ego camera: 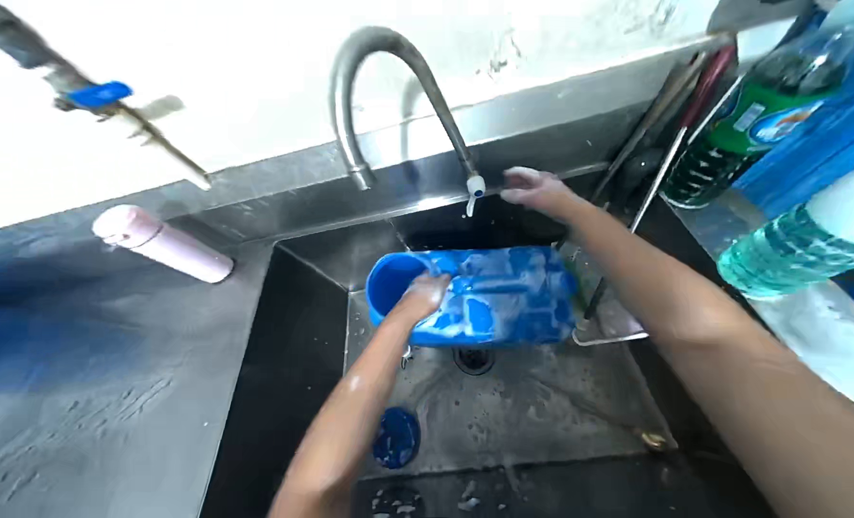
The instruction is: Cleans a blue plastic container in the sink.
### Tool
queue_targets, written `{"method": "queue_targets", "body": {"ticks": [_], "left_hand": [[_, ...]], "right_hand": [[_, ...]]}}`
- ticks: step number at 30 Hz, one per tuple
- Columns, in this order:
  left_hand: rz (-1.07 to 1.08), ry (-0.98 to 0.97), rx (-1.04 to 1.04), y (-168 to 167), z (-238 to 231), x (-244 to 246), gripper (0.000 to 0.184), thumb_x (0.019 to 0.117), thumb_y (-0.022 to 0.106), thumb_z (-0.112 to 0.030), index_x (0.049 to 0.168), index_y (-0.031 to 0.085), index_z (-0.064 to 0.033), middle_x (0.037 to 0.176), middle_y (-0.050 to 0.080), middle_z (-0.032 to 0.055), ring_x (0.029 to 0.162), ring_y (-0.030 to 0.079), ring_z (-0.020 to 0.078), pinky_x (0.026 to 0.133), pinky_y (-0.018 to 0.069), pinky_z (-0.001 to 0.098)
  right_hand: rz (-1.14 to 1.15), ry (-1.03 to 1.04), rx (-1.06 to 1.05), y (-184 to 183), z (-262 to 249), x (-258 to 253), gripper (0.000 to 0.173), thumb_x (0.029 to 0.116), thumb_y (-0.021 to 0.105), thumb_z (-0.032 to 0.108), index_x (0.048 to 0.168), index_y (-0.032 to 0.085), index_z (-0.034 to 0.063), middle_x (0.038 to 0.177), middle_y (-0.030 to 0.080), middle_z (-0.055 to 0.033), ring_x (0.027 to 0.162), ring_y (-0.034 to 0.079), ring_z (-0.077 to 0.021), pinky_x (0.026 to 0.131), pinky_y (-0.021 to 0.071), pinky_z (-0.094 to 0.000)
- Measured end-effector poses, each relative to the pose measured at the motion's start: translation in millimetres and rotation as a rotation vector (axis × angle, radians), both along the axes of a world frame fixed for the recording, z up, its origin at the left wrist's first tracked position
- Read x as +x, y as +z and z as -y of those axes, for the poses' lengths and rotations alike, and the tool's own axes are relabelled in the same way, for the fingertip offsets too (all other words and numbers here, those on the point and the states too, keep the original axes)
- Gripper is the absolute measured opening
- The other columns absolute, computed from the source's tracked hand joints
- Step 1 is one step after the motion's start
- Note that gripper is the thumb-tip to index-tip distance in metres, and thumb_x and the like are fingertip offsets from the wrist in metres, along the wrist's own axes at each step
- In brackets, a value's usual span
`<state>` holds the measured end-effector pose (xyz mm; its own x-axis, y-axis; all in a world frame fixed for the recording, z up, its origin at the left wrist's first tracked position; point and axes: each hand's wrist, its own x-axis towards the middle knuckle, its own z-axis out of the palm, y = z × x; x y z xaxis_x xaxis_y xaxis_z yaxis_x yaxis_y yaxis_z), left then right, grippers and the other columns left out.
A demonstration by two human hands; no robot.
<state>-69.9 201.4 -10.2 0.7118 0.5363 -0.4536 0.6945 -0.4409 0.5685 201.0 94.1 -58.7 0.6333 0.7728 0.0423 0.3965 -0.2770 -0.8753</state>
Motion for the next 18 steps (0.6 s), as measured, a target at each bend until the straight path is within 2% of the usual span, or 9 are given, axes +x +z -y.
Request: {"method": "queue_targets", "body": {"ticks": [2,4,6,8,10,12,13,16,18], "left_hand": [[0.011,0.019,0.103,-4.9,3.6,29.7,0.051,0.1095,0.046,-0.036,0.138,0.054,0.0049,0.136,0.059,0.0297,0.132,0.055,0.0419,0.111,0.0403,0.0593],[0.064,0.030,0.280,-6.5,0.7,33.5,0.052,0.1037,0.057,-0.039,0.137,0.056,0.0017,0.138,0.058,0.0270,0.132,0.054,0.0416,0.108,0.0427,0.0618],[0.081,-0.004,0.444,-7.5,3.2,24.2,0.059,0.0988,0.064,-0.041,0.142,0.054,-0.0013,0.153,0.043,0.0257,0.145,0.037,0.0427,0.111,0.0349,0.0642],[0.056,0.019,0.484,-6.8,10.9,18.4,0.064,0.1006,0.060,-0.044,0.147,0.049,-0.0017,0.160,0.033,0.0272,0.149,0.031,0.0441,0.113,0.0343,0.0625],[0.024,0.033,0.475,-6.3,23.3,18.0,0.066,0.1019,0.058,-0.043,0.150,0.045,0.0006,0.161,0.030,0.0300,0.149,0.030,0.0462,0.113,0.0349,0.0619],[-0.006,0.003,0.497,-5.6,27.6,15.1,0.063,0.0991,0.062,-0.035,0.148,0.048,0.0024,0.159,0.033,0.0316,0.149,0.029,0.0480,0.112,0.0327,0.0639],[-0.039,-0.033,0.503,-2.4,27.7,13.5,0.062,0.0982,0.064,-0.033,0.147,0.049,0.0031,0.159,0.032,0.0321,0.150,0.026,0.0484,0.114,0.0286,0.0654],[-0.152,-0.180,0.495,12.7,18.3,16.3,0.062,0.1007,0.060,-0.034,0.150,0.047,0.0010,0.159,0.035,0.0301,0.151,0.021,0.0493,0.116,0.0113,0.0742],[-0.248,-0.249,0.405,21.2,7.2,26.9,0.052,0.1031,0.059,-0.032,0.140,0.055,0.0049,0.147,0.050,0.0303,0.141,0.042,0.0477,0.113,0.0285,0.0692]], "right_hand": [[0.064,-0.079,-0.115,28.8,-45.3,-36.9,0.060,0.0943,0.073,0.024,0.145,0.051,0.0005,0.127,0.065,-0.0272,0.117,0.064,-0.0438,0.098,0.0492,-0.0642],[0.382,-0.096,-0.443,56.1,-61.9,-64.1,0.045,0.1008,0.059,0.013,0.140,0.049,-0.0090,0.133,0.060,-0.0315,0.129,0.056,-0.0482,0.106,0.0390,-0.0680],[0.650,-0.094,-0.530,61.9,-65.6,-74.6,0.037,0.1019,0.051,-0.001,0.136,0.054,-0.0150,0.143,0.051,-0.0372,0.140,0.039,-0.0565,0.113,0.0207,-0.0771],[0.644,-0.015,-0.429,75.7,-62.8,-99.9,0.040,0.0985,0.055,-0.003,0.137,0.055,-0.0125,0.150,0.041,-0.0378,0.143,0.034,-0.0580,0.110,0.0236,-0.0788],[0.399,0.142,-0.265,90.6,-63.3,-145.6,0.038,0.0959,0.060,0.001,0.133,0.060,-0.0056,0.140,0.055,-0.0293,0.134,0.051,-0.0455,0.106,0.0417,-0.0654],[-0.056,0.237,-0.047,92.5,-77.6,-180.9,0.027,0.1021,0.055,0.002,0.126,0.065,-0.0033,0.119,0.069,-0.0186,0.109,0.066,-0.0250,0.097,0.0517,-0.0423],[-0.286,0.248,0.084,88.6,-84.6,-188.7,0.023,0.1041,0.053,0.002,0.124,0.063,-0.0053,0.106,0.069,-0.0133,0.089,0.066,-0.0142,0.084,0.0548,-0.0295],[-0.848,0.186,0.334,85.1,-97.1,-187.9,0.023,0.1109,0.037,0.015,0.109,0.056,0.0021,0.066,0.048,0.0037,0.048,0.042,-0.0011,0.046,0.0387,-0.0160],[-1.105,0.230,0.360,87.8,-100.1,-180.8,0.041,0.1135,0.027,0.035,0.088,0.049,0.0131,0.054,0.036,0.0078,0.039,0.031,-0.0009,0.038,0.0297,-0.0158]]}}
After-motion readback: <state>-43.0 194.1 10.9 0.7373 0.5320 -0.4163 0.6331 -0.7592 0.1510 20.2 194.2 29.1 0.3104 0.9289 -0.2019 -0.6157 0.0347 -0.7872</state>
